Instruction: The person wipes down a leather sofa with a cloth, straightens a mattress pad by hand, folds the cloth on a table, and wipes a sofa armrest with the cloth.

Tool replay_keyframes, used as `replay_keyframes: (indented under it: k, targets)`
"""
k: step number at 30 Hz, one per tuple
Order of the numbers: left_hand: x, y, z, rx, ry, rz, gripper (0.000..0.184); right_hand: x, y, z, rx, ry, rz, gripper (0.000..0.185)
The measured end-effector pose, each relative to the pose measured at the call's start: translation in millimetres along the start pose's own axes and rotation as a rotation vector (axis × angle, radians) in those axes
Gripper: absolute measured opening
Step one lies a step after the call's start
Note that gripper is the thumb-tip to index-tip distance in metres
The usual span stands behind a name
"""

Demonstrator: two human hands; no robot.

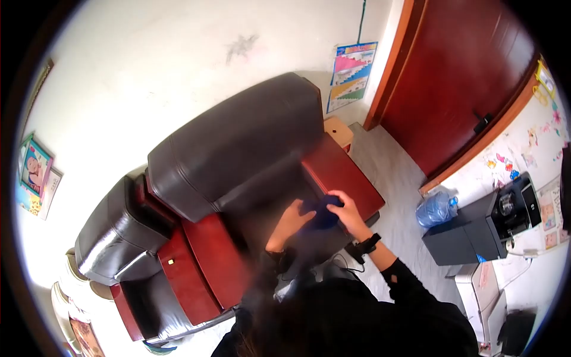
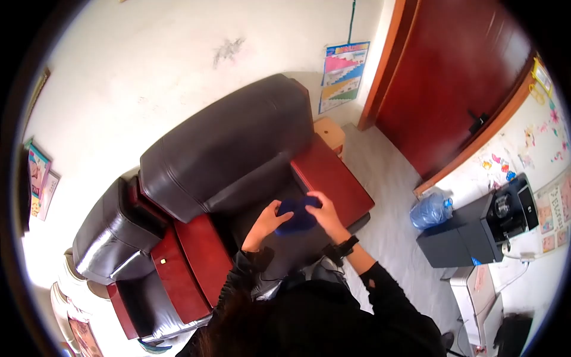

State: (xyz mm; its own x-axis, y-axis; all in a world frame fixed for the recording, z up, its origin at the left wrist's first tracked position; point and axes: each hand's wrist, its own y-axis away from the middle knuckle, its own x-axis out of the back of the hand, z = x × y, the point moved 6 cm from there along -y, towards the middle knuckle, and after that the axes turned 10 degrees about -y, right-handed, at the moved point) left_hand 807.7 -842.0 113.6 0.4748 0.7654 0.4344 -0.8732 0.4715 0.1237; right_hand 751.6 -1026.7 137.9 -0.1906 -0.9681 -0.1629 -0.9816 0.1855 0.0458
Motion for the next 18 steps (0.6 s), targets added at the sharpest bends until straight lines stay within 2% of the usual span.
replay_keyframes:
  k: [1, 3, 4, 5, 6, 7, 8, 10, 12, 15, 17, 18]
  targets:
    - [14, -12, 22, -0.080, -0.074, 0.034, 0.038, -1, -22, -13, 0.032, 0.014, -0.048, 0.037]
    - [41, -39, 48, -0.123, 0.040, 0.061, 0.039, -3, -68, -55, 0.167, 0.034, -0.107, 0.038]
    - [63, -43, 84, -0.073, 0.042, 0.012, 0.039, -9, -89, -87, 0.243, 0.022, -0.116, 0.038]
    - [78, -55, 107, -0.271, 0.139, 0.061, 0.042, -17, -106, -117, 0.313, 0.002, -0.123, 0.038]
    - [92, -88, 89, -0.379, -0.030, 0.242, 0.047, -21, -129, -141, 0.380, 0.027, -0.138, 0.037]
    - [118, -83, 134, -0.314, -0.096, 0.295, 0.052, -27, -158, -169, 0.469, 0.051, -0.155, 0.037]
    - [136, -102, 145, -0.372, -0.045, 0.380, 0.051, -36, -181, -199, 0.580, 0.090, -0.170, 0.036]
    - [172, -111, 202, -0.395, -0.242, 0.556, 0.047, -56, -219, -247, 0.789, 0.167, -0.187, 0.035]
    - [196, -143, 227, -0.400, -0.335, 0.678, 0.044, -80, -249, -287, 1.027, 0.280, -0.126, 0.032]
    - [215, -207, 218, -0.358, -0.330, 0.737, 0.052, -103, -324, -284, 1.236, 0.522, -0.166, 0.042]
    - [223, -256, 172, -0.202, -0.552, 0.906, 0.064, -108, -392, -233, 1.080, 0.739, -0.181, 0.067]
    - [222, -277, 138, -0.031, -0.580, 0.845, 0.069, -109, -422, -199, 0.932, 0.834, -0.140, 0.072]
